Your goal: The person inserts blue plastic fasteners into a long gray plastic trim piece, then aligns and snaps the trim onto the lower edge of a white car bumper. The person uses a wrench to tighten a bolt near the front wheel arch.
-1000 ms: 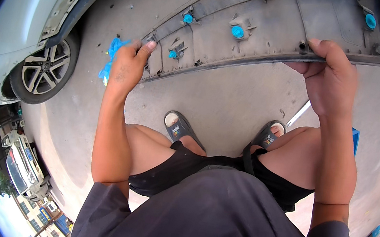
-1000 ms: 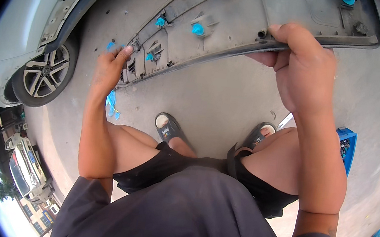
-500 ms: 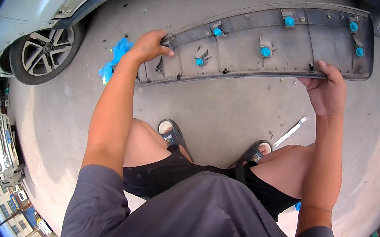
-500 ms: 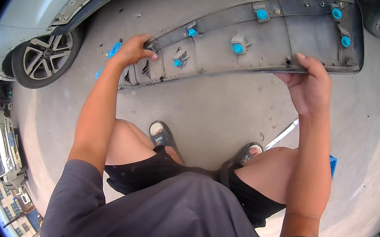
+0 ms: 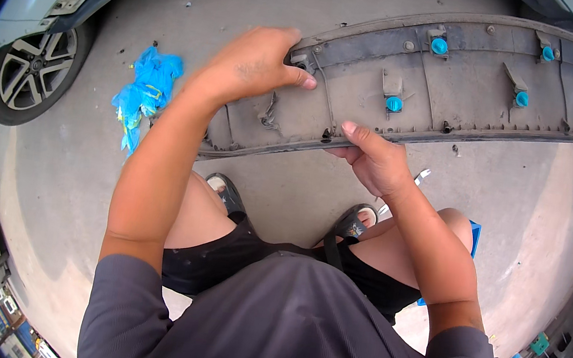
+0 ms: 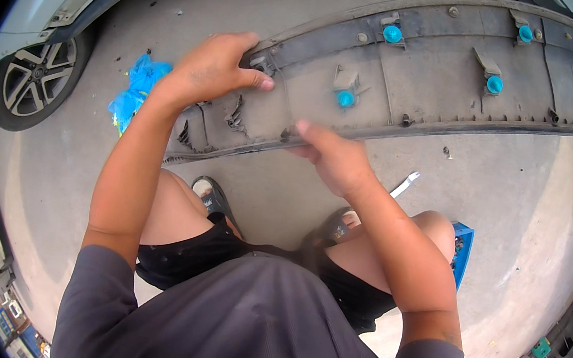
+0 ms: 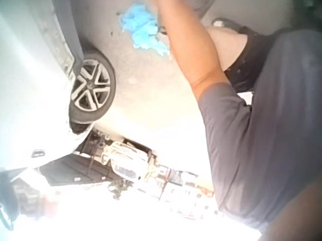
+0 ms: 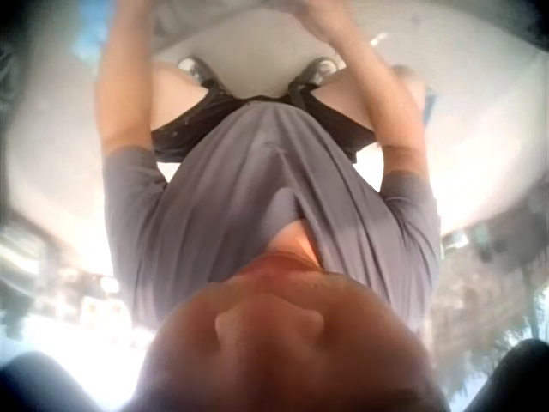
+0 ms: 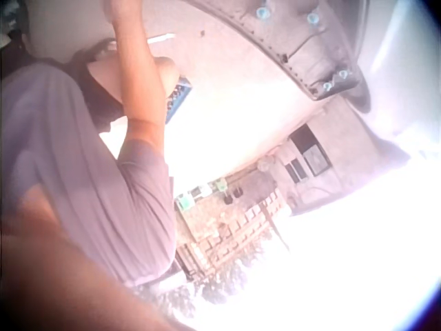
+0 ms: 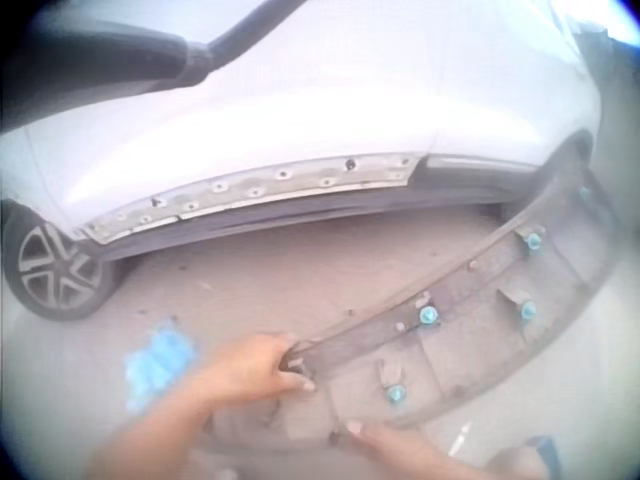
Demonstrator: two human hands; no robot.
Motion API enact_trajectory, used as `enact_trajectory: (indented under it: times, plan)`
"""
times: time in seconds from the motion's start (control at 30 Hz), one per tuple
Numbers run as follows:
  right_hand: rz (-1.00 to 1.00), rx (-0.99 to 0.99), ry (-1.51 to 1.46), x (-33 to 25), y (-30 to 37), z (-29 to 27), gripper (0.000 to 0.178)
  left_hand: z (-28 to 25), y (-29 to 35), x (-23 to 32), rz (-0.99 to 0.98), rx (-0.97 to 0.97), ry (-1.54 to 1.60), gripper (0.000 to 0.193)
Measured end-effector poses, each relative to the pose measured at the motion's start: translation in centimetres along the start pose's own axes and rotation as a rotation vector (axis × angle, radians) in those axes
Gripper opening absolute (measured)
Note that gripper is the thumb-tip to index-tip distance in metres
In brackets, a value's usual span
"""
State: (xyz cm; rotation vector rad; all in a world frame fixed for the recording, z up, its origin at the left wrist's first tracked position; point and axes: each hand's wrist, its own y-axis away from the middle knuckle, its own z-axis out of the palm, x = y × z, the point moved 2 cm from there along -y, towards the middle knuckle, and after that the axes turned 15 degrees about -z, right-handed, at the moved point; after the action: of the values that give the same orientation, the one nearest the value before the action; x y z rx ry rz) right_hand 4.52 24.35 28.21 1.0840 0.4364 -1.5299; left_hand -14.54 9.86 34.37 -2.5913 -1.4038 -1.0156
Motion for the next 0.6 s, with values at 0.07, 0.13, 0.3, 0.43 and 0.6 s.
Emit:
enact_trajectory:
  times: [0.07, 0.13, 0.3, 0.43, 0.6]
  plan:
    - [-0.078, 0.096, 0.076, 0.2, -0.2, -1.0, 0.027, 0.4, -0.2, -0.3, 0.015, 0.121, 0.197, 0.047]
    - [-0.124, 0.174, 0.098, 0.0, -0.6, -1.9, 0.024, -1.0, -0.5, -1.2, -0.207, 0.144, 0.645, 0.034]
    - [-0.192, 0.275, -0.061, -0.4, -1.4, -3.0, 0.022, 0.0, 0.9, -4.7, -0.425, -0.191, 1.189, 0.023]
    - [-0.197, 0.296, -0.094, -1.0, -1.6, -2.2, 0.021, 1.1, 2.4, -2.3, -0.351, -0.201, 0.859, 0.024]
    - [-0.189, 0.309, -0.088, -1.0, -1.3, -0.4, 0.022, 1.9, 2.1, -1.0, -0.218, -0.069, 0.681, 0.024]
